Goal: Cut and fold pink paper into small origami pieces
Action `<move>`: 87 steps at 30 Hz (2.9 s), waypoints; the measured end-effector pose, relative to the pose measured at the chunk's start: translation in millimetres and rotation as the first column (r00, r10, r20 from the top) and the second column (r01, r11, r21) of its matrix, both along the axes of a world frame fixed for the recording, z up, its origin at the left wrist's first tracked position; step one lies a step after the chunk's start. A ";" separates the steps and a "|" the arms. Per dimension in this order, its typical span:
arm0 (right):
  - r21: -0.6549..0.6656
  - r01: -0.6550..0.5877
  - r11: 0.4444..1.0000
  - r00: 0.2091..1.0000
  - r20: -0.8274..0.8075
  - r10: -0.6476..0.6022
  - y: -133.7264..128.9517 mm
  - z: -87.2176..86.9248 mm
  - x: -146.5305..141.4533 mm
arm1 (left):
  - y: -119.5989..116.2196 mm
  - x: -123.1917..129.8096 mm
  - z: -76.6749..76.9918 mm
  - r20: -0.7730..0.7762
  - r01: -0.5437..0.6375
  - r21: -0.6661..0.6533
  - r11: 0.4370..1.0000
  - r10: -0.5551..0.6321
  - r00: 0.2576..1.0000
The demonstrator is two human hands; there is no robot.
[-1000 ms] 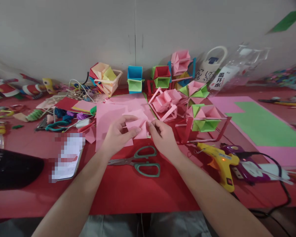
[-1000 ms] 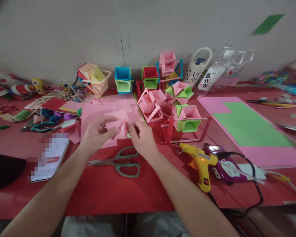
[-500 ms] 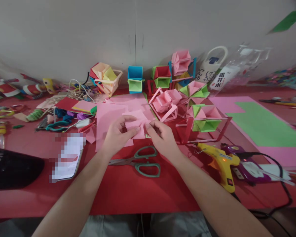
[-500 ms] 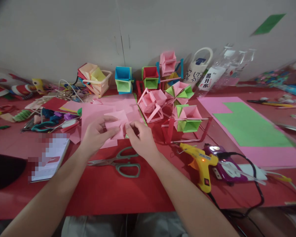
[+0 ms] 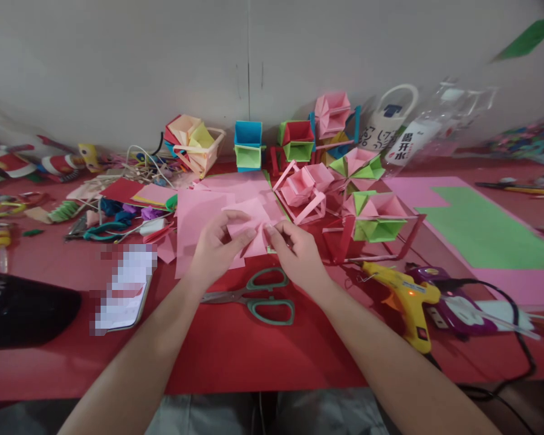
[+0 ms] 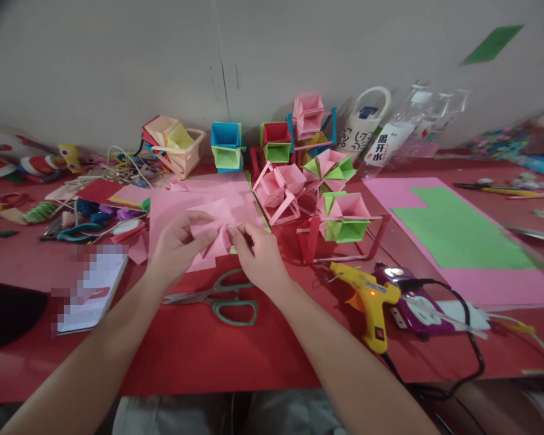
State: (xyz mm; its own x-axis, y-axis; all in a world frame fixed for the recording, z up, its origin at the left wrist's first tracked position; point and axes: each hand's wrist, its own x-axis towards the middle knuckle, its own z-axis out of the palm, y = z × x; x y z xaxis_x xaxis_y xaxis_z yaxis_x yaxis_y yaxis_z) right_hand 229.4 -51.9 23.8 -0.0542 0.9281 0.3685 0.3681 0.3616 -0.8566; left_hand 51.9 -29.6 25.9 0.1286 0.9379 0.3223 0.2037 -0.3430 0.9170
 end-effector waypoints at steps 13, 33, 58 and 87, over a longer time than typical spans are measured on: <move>0.001 0.037 0.999 0.999 0.032 -0.037 2.9 -3.2 2.2 | -5.2 2.1 2.7 -0.136 -0.038 0.098 0.994 0.051 0.989; 0.004 0.027 1.000 0.998 0.059 -0.027 2.8 -3.1 2.6 | -4.8 0.6 4.2 -0.119 -0.022 0.046 0.999 0.027 0.992; 0.023 0.016 1.000 0.993 0.115 -0.019 2.6 -0.7 1.8 | -4.7 0.2 7.1 -0.126 -0.042 0.016 0.999 0.043 0.991; -0.040 0.015 0.999 0.998 -0.053 -0.017 1.9 -0.7 0.2 | -1.5 2.1 0.3 -0.191 -0.034 0.143 0.989 0.062 0.980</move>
